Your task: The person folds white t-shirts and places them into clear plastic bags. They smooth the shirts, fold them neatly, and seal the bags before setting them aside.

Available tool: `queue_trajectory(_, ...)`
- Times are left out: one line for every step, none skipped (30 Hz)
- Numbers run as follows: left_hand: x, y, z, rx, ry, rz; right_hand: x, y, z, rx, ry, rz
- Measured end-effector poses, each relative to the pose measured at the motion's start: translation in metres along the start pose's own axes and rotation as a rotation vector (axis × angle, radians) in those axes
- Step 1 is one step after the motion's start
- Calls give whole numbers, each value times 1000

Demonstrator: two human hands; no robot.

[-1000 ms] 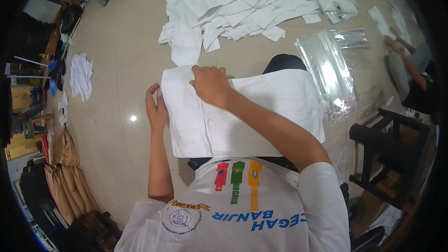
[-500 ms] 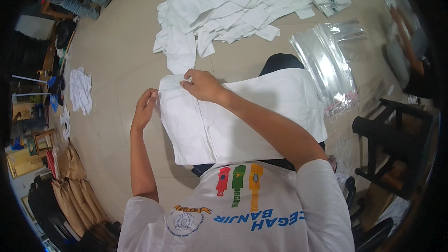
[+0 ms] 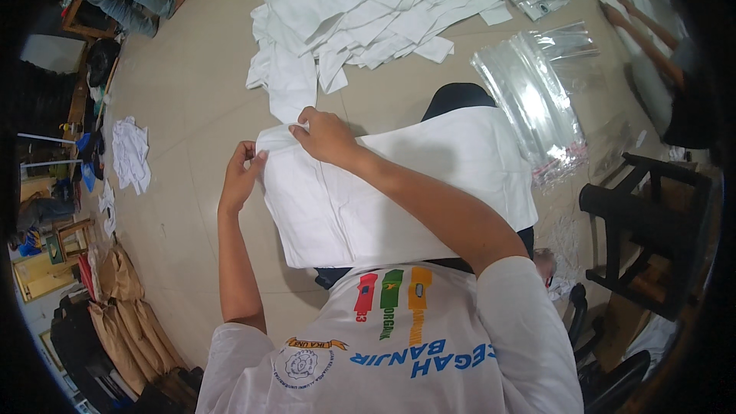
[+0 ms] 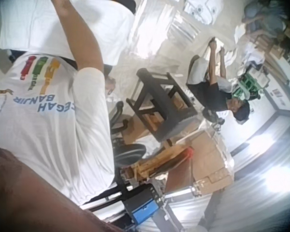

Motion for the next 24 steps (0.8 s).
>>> queue_trajectory(0, -1, -3, 73, 22, 19, -1, 0, -3, -27, -26, -20)
queue_trajectory(-1, -2, 0, 150, 43, 35, -3, 2, -1, -54, -53, -36)
queue_trajectory(-4, -3, 3, 122, 32, 0, -4, 5, 4, -157, -67, -100)
queue_trajectory(-9, -4, 5, 95, 21, -34, -6, 9, 10, -260, -82, -164)
queue_trajectory(-14, -5, 13, 68, 10, -68, -7, 12, 15, -362, -97, -226)
queue_trajectory(-19, -7, 19, 68, 84, -106, -11, 10, 6, -300, -123, -300)
queue_trajectory(-24, -9, 27, 69, 159, -145, -16, 9, -4, -238, -149, -373)
queue_trajectory(-28, -11, 33, 73, 232, -183, -21, 5, -18, -176, -177, -443)
queue_trajectory(-31, -13, 39, 114, 316, -173, -24, 3, -27, -178, -222, -461)
queue_trajectory(-34, -16, 43, 155, 400, -162, -26, 1, -36, -181, -266, -480)
queue_trajectory(-37, -20, 49, 200, 484, -151, -28, -1, -43, -183, -311, -495)
queue_trajectory(-41, -25, 55, 232, 538, -117, -28, -3, -47, -246, -329, -490)
queue_trajectory(-45, -33, 61, 263, 592, -83, -27, -7, -50, -309, -347, -486)
queue_trajectory(-49, -42, 68, 292, 646, -46, -26, -11, -54, -373, -365, -484)
queue_trajectory(-52, -50, 78, 280, 670, -34, -24, -14, -57, -481, -441, -454)
queue_trajectory(-54, -58, 89, 268, 694, -21, -21, -17, -61, -588, -518, -424)
queue_trajectory(-57, -67, 100, 253, 720, -7, -19, -19, -67, -699, -592, -393)
queue_trajectory(-60, -76, 107, 275, 731, 12, -17, -17, -71, -619, -508, -534)
queue_trajectory(-62, -83, 114, 298, 742, 31, -15, -14, -75, -534, -422, -671)
queue_trajectory(-67, -93, 121, 317, 755, 51, -14, -14, -82, -450, -332, -809)
queue_trajectory(-75, -102, 132, 283, 740, -1, -19, -22, -99, -286, -327, -913)
queue_trajectory(-83, -111, 145, 250, 725, -54, -20, -23, -101, -260, -248, -989)
queue_trajectory(-87, -116, 150, 218, 707, -102, -21, -25, -102, -235, -172, -1065)
queue_trajectory(-88, -114, 149, 200, 666, -118, -23, -27, -102, -207, -94, -1138)
Point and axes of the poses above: each hand's wrist, its own y-axis towards the middle knuckle, its own x-axis out of the palm, z = x × y, the point moved 1 cm from there along y, towards the middle knuckle, and after that the axes turned 10 degrees about y, right-handed, at the moved point
